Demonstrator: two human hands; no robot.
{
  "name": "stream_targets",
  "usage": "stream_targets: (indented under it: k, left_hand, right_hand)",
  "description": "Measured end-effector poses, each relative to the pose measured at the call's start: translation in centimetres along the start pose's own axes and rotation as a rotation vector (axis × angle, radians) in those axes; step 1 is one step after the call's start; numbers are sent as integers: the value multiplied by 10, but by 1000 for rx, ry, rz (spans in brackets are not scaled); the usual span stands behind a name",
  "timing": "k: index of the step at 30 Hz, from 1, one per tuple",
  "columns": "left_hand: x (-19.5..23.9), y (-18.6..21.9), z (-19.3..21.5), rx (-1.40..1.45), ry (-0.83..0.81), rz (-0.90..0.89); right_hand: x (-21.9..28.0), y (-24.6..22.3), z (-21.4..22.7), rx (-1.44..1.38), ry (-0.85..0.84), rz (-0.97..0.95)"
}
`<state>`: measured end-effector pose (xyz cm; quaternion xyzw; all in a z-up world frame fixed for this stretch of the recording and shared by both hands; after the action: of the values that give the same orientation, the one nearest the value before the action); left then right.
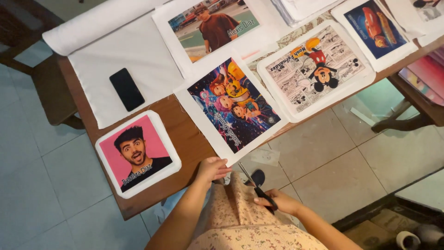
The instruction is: Using scissors to manually cut out various printed designs and images from paper sheets on a workspace.
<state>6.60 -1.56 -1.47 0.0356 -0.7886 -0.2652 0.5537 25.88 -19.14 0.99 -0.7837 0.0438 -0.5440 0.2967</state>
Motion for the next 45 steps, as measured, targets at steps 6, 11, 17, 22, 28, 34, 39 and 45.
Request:
stream_targets:
  k: [6,11,17,22,28,34,39,45]
  left_hand:
    - [-1,1,2,-61,-44,-23]
    - [-5,-4,2,-104,-61,-21]
    - [-1,-1,0,-42,-74,-47]
    - [5,7,-2,-107,-55,-58]
    - [5,7,-3,-117,-59,-62]
    - [4,6,-4,-155,-43,-63]
    - [8,10,-7,-187,-45,-48]
    - [-1,4,-4,-204,-34,-60]
  right_hand:
    - [-10,-15,-5,67,30,10]
    - [-24,-25,-10,25,23,68]
    - [-37,-32,-7,-219,116,152]
    - [-40,-26,-9,-318,144,102]
    - [-33,-33,-16,-395,150,92]
    - [-27,-40,-15,-391,178,101]
    - [-27,-38,-15,-380,185,90]
    - [-28,-37,-15,-345,192,87]
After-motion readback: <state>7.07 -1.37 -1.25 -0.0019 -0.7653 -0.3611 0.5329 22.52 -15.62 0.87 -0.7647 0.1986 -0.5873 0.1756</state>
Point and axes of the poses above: each hand's wrist, its own x-axis away from the middle knuckle, its own z-axis out of the back of the hand, y = z × x, the point moved 6 cm from there along -x, towards the middle knuckle, and after that the axes turned 11 degrees about -y, right-handed, at the moved point
